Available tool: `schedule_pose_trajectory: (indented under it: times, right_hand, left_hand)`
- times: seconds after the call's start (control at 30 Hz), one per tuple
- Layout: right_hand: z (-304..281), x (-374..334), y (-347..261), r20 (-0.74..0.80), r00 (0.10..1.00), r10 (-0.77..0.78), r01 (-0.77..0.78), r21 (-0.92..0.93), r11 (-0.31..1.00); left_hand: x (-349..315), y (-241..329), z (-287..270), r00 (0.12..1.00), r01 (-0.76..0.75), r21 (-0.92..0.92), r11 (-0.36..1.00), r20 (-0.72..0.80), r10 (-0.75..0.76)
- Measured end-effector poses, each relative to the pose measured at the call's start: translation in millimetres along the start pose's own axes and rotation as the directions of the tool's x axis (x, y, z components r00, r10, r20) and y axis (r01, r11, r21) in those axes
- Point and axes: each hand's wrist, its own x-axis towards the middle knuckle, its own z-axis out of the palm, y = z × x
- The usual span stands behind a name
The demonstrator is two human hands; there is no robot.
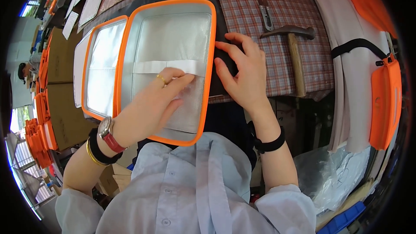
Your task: Assemble the inner lining and components of an orange first aid or emergency kit bag.
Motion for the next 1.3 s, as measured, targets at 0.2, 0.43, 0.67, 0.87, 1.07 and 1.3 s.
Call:
schedule_pose_trajectory:
  times: [0.2, 0.43, 0.67, 0.87, 1.07, 1.3]
  right_hand:
    - [3.6, -2.4, 3.7, 0.012, 1.0, 0.005, -0.005, 0.023, 1.0]
    - [2.0, -0.1, 1.2, -0.014, 1.0, -0.019, 0.02, 0.019, 1.0]
    - [2.0, -1.9, 2.7, -0.02, 1.0, -0.006, 0.006, 0.005, 1.0]
    - [3.5, -1.7, 3.0, -0.023, 1.0, -0.013, 0.014, 0.025, 1.0]
    - [2.4, -3.0, 6.0, -0.021, 1.0, 0.002, -0.002, 0.022, 1.0]
    - [3.6, -1.4, 4.5, 0.011, 1.0, 0.026, -0.027, 0.05, 0.998]
  left_hand:
    - [0.8, 7.3, 18.5, 1.0, -0.008, 0.365, 0.931, 0.029, -0.003]
    - [20.3, -2.3, 14.4, 1.0, 0.006, 0.371, 0.929, -0.011, -0.002]
    - [31.1, -9.1, 20.5, 0.995, 0.025, 0.279, 0.96, -0.096, 0.002]
    - [28.3, -9.1, 30.4, 0.991, 0.064, 0.329, 0.942, -0.131, -0.021]
    - [-13.0, 1.4, -51.5, 0.96, 0.195, -0.088, 0.977, -0.186, -0.208]
    - [-164.3, -14.8, -116.4, 0.697, 0.711, -0.151, 0.687, 0.027, -0.716]
